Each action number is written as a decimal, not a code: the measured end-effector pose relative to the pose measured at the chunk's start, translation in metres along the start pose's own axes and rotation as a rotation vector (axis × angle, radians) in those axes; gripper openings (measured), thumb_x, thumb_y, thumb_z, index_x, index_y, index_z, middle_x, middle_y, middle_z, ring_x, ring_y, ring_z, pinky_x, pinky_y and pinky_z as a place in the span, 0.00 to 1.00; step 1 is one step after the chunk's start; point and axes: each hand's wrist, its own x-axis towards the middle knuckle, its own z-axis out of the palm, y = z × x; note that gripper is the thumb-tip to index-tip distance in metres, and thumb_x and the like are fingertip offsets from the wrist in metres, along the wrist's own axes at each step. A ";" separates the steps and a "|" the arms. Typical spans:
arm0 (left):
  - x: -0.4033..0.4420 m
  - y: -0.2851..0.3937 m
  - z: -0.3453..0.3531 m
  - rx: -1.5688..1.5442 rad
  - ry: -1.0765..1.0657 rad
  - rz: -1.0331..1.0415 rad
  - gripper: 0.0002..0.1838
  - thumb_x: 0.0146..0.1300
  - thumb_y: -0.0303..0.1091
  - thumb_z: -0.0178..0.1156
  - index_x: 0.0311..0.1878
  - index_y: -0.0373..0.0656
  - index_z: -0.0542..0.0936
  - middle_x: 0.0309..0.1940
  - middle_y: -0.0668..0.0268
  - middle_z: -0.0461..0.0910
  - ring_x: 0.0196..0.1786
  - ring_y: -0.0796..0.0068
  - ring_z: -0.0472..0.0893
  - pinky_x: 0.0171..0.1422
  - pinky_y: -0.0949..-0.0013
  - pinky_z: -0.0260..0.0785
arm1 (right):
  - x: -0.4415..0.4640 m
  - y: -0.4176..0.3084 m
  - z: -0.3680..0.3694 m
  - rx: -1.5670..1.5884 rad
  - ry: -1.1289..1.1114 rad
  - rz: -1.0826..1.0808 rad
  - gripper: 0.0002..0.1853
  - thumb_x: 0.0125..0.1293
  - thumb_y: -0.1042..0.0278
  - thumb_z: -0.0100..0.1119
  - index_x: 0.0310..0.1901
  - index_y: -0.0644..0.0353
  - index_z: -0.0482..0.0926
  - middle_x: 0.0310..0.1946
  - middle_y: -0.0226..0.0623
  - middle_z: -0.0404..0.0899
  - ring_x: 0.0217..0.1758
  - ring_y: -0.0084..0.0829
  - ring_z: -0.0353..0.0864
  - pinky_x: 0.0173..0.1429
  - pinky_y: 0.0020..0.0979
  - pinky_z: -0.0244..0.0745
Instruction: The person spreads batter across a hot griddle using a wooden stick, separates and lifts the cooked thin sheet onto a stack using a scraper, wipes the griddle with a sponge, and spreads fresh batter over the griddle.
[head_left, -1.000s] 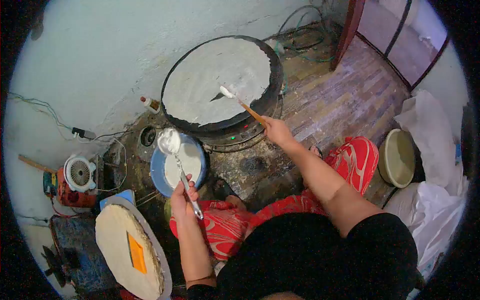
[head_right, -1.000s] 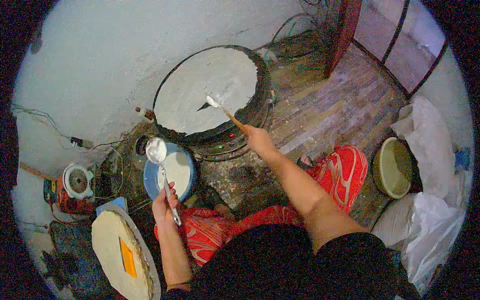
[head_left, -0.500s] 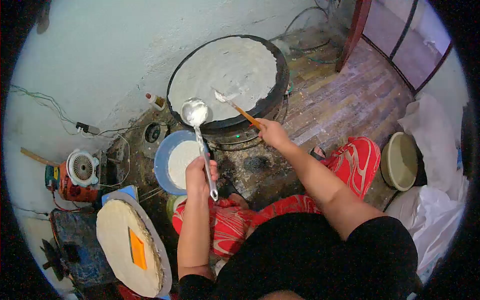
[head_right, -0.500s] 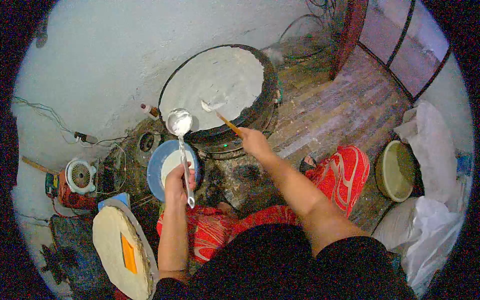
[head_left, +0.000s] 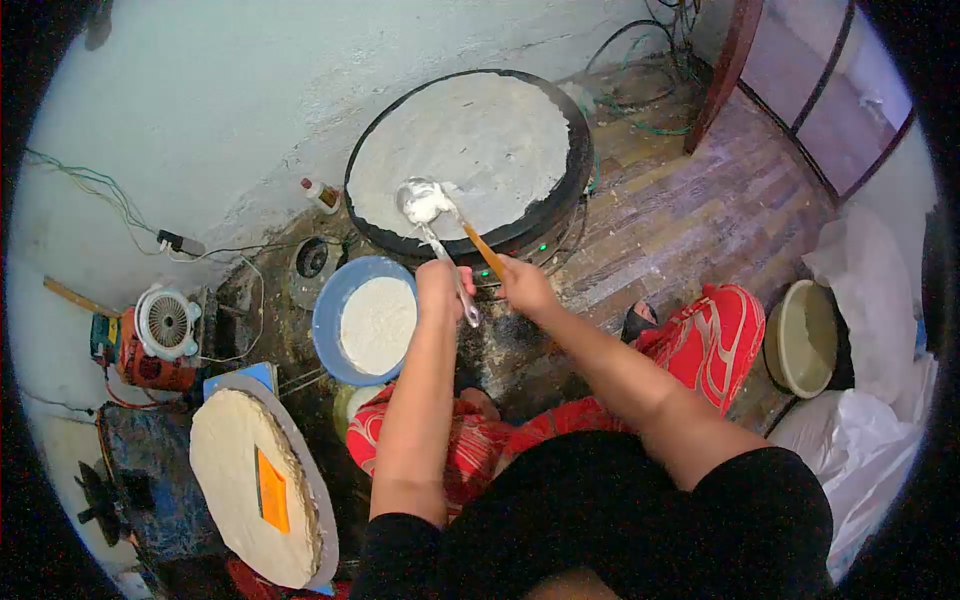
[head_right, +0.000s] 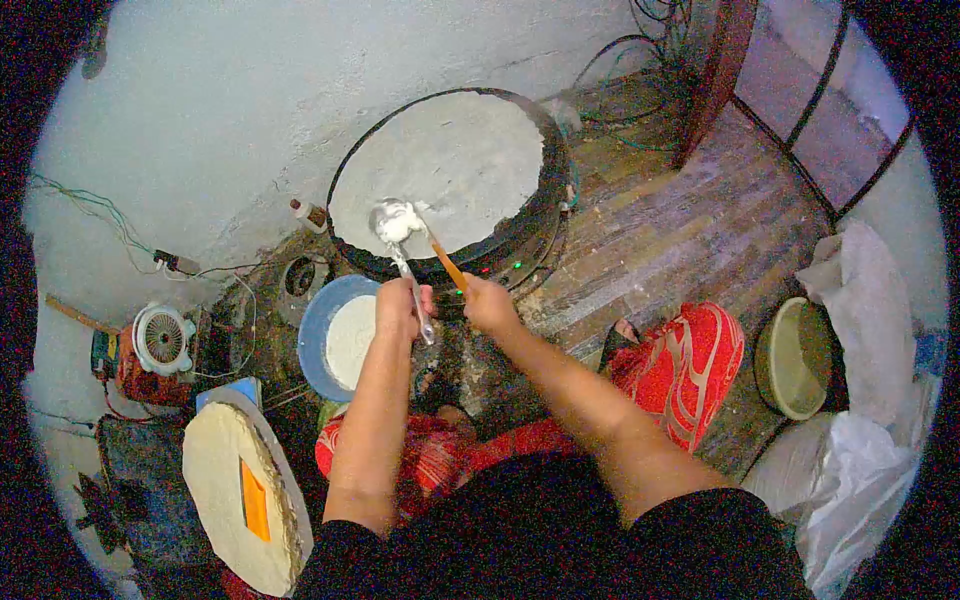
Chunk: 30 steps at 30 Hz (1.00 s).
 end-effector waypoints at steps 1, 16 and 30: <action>-0.001 0.007 -0.005 -0.251 -0.083 -0.090 0.07 0.56 0.26 0.41 0.33 0.31 0.65 0.21 0.57 0.70 0.17 0.74 0.68 0.15 0.73 0.63 | 0.001 -0.004 -0.006 0.028 -0.025 0.031 0.17 0.62 0.69 0.44 0.53 0.56 0.68 0.15 0.33 0.72 0.18 0.21 0.73 0.24 0.26 0.70; -0.071 0.077 -0.128 -1.193 -0.754 -0.285 0.21 0.63 0.26 0.38 0.56 0.22 0.55 0.24 0.65 0.64 0.19 0.82 0.63 0.19 0.80 0.59 | -0.014 -0.014 -0.013 -0.253 -0.449 -0.236 0.18 0.59 0.55 0.43 0.48 0.51 0.72 0.37 0.47 0.76 0.40 0.47 0.75 0.44 0.40 0.70; -0.008 -0.041 -0.274 -0.981 -0.202 -0.273 0.19 0.61 0.31 0.40 0.50 0.25 0.60 0.34 0.52 0.70 0.29 0.69 0.73 0.33 0.72 0.70 | -0.034 -0.007 -0.037 0.024 -0.347 -0.100 0.27 0.52 0.74 0.52 0.57 0.49 0.64 0.32 0.40 0.77 0.26 0.34 0.78 0.28 0.32 0.72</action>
